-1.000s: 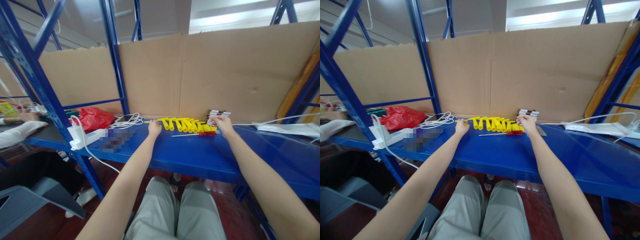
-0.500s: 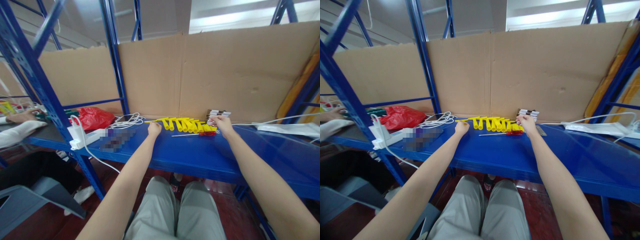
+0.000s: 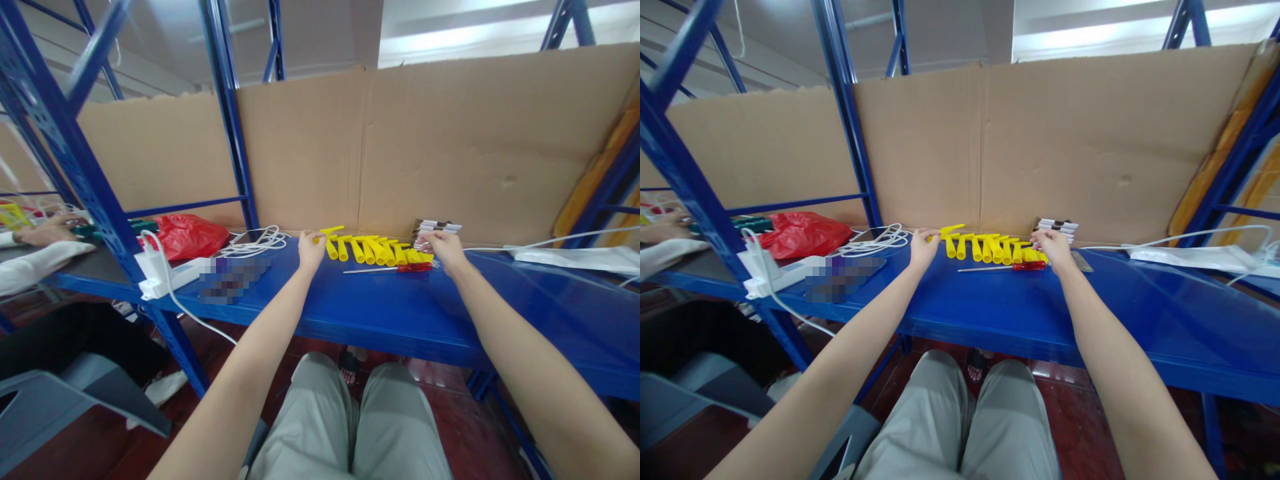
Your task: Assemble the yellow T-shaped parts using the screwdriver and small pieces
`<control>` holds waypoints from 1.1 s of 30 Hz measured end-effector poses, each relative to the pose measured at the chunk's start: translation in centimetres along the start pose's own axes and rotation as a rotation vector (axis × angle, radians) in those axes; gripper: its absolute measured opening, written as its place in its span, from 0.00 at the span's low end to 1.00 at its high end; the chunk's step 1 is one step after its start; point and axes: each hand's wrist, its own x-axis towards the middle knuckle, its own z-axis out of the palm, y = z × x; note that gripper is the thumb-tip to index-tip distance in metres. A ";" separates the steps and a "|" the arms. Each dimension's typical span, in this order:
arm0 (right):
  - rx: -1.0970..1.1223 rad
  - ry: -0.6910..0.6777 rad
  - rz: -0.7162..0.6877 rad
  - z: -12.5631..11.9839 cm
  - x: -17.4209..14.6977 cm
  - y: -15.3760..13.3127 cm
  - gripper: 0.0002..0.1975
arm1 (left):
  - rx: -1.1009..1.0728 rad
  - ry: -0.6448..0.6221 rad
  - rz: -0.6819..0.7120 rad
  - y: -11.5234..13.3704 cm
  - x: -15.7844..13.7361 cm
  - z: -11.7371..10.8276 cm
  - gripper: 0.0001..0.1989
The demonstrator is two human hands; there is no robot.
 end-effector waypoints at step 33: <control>0.152 -0.193 0.100 1.9 -1.2 -0.5 0.10 | -0.707 -0.560 0.360 0.5 -1.0 2.0 0.05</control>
